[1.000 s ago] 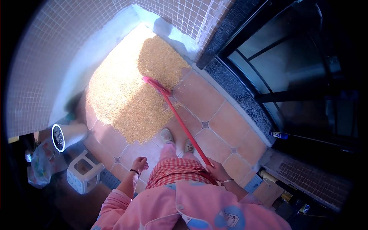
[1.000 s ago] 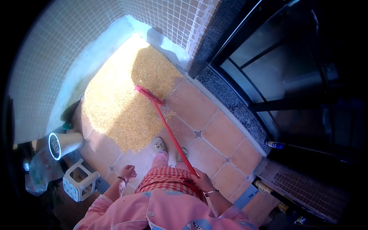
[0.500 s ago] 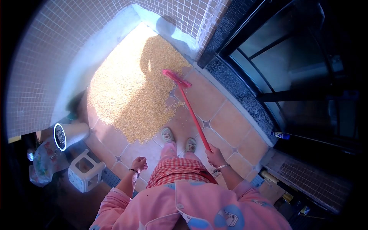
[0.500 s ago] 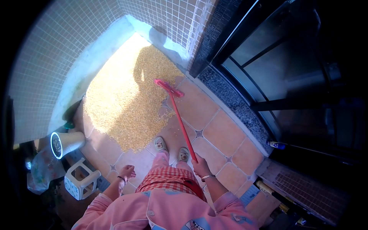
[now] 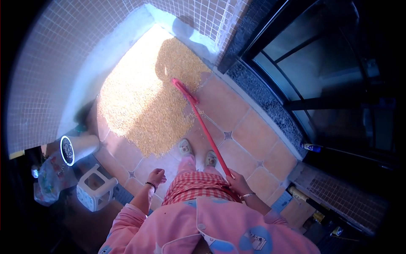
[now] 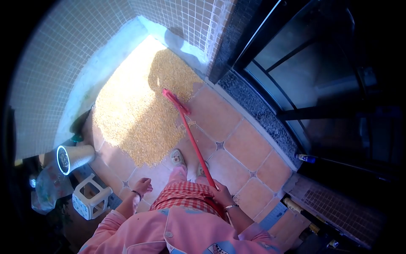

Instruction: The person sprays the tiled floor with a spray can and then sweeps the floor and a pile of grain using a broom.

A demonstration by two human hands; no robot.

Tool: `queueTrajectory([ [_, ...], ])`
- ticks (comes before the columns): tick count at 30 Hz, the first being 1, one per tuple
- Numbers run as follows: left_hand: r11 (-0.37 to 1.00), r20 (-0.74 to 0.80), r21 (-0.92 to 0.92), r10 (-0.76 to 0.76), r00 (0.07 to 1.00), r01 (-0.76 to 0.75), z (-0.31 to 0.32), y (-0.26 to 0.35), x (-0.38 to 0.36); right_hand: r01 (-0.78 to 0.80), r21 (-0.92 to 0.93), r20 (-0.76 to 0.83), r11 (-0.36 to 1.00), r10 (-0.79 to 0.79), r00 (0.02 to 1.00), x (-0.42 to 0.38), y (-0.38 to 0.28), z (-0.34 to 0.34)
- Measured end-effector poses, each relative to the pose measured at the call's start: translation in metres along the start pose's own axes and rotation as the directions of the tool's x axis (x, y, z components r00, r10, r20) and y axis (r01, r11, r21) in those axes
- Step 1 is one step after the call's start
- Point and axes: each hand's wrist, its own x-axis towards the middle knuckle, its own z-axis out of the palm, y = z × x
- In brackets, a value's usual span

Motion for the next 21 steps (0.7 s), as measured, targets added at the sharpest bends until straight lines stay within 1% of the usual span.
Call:
queueTrajectory([
  [2, 1.0, 0.013, 0.013, 0.017, 1.0, -0.017, 0.0, -0.003, 0.004, 0.12, 0.023, -0.027, 0.992, -0.12, 0.992, -0.004, 0.039, -0.004],
  [3, 1.0, 0.012, 0.013, 0.015, 1.0, -0.015, 0.0, -0.002, 0.004, 0.119, 0.023, -0.026, 0.993, -0.119, 0.993, -0.012, 0.04, -0.006],
  [4, 1.0, 0.003, 0.013, 0.011, 1.0, -0.011, -0.001, -0.002, 0.003, 0.227, -0.091, -0.105, 0.97, -0.237, 0.966, -0.022, 0.041, -0.007],
  [5, 1.0, -0.006, 0.015, 0.004, 1.0, -0.004, -0.002, -0.002, 0.003, 0.319, -0.21, -0.169, 0.924, -0.356, 0.919, -0.03, 0.041, -0.009],
  [6, 1.0, -0.007, 0.016, 0.001, 1.0, -0.001, -0.002, -0.004, 0.004, 0.318, -0.208, -0.167, 0.925, -0.354, 0.92, -0.033, 0.041, -0.012],
  [8, 1.0, -0.011, 0.01, -0.003, 1.0, 0.003, -0.004, -0.008, 0.007, 0.246, -0.144, -0.082, 0.959, -0.259, 0.962, -0.035, 0.038, -0.02],
  [9, 1.0, -0.011, 0.012, -0.007, 1.0, 0.007, -0.003, -0.008, 0.006, 0.239, -0.165, -0.05, 0.957, -0.25, 0.967, -0.036, 0.033, -0.021],
  [10, 1.0, -0.008, 0.022, -0.002, 1.0, 0.003, -0.002, -0.008, 0.005, 0.237, -0.163, -0.05, 0.958, -0.248, 0.968, -0.029, 0.046, -0.018],
  [11, 1.0, -0.005, 0.03, 0.003, 1.0, -0.003, 0.0, -0.007, 0.004, 0.289, -0.126, -0.021, 0.949, -0.294, 0.956, -0.012, 0.069, -0.012],
  [12, 1.0, -0.005, 0.03, 0.002, 1.0, -0.001, 0.001, -0.007, 0.005, 0.34, -0.086, 0.007, 0.937, -0.34, 0.94, -0.01, 0.065, -0.008],
  [13, 1.0, 0.006, 0.023, 0.004, 1.0, -0.005, 0.003, -0.008, 0.006, 0.337, -0.084, 0.007, 0.938, -0.337, 0.941, -0.014, 0.064, -0.009],
  [15, 1.0, 0.017, 0.019, 0.006, 1.0, -0.006, 0.006, -0.006, 0.006, 0.238, 0.055, 0.054, 0.97, -0.241, 0.969, -0.032, 0.054, -0.012],
  [19, 1.0, 0.024, 0.025, 0.014, 1.0, -0.015, 0.01, -0.005, 0.002, 0.181, 0.078, 0.07, 0.98, -0.187, 0.98, -0.062, 0.054, -0.028],
  [21, 0.999, 0.023, 0.037, 0.016, 1.0, -0.017, 0.011, -0.005, 0.002, 0.273, -0.042, 0.006, 0.961, -0.273, 0.962, -0.067, 0.063, -0.03],
])
